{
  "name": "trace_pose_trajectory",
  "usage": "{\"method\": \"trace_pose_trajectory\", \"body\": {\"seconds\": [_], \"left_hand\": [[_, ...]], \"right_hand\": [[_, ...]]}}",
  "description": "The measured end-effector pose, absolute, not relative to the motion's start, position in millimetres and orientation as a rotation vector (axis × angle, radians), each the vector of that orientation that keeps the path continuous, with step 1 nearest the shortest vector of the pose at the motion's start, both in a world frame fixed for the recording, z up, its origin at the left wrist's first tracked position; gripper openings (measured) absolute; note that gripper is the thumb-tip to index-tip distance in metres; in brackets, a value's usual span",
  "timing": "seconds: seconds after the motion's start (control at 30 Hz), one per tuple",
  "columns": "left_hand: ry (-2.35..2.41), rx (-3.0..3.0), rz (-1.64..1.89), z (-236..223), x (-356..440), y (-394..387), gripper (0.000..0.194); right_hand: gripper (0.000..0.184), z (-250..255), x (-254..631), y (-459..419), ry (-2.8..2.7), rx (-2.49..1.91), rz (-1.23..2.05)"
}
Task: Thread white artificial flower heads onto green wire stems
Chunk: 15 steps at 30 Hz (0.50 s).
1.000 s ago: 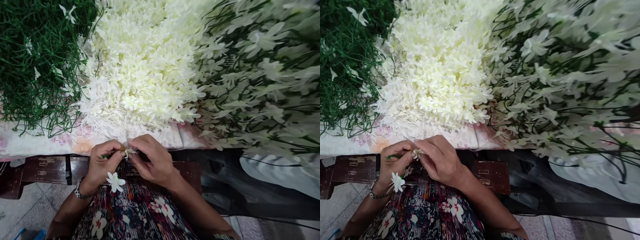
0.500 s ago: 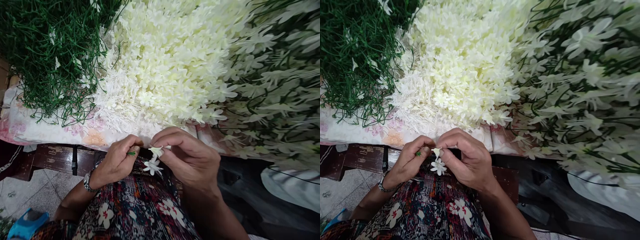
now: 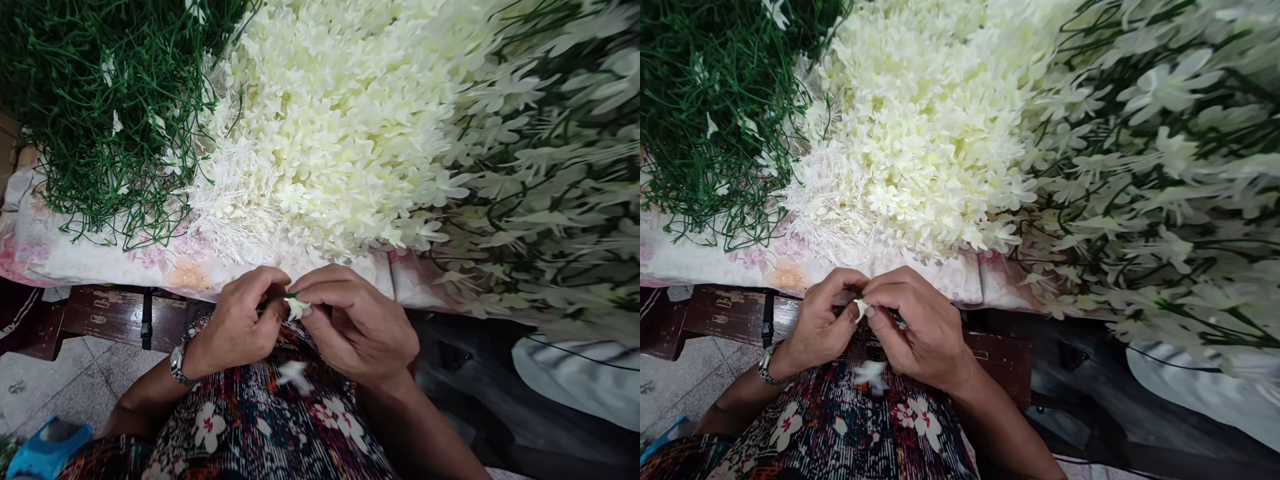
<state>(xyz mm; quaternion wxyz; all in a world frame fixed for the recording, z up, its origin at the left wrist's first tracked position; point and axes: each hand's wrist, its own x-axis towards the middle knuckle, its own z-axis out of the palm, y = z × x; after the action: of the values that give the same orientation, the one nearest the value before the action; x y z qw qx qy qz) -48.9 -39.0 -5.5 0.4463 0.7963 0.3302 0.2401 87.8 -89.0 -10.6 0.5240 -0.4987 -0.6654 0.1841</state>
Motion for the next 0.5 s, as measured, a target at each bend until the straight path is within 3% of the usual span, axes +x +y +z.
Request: {"method": "trace_pose_trajectory", "body": {"seconds": [0.23,0.5], "left_hand": [[0.788,1.829,0.904,-16.5,-50.5,-39.5,0.013],[0.644,1.634,0.945,-24.3,-57.0,-32.4,0.011]], "right_hand": [[0.025,-14.3,84.1,-89.4,-1.576,-1.214,0.408],[0.020,-2.0,91.6,-91.0,-1.539,-1.298,0.437]]}}
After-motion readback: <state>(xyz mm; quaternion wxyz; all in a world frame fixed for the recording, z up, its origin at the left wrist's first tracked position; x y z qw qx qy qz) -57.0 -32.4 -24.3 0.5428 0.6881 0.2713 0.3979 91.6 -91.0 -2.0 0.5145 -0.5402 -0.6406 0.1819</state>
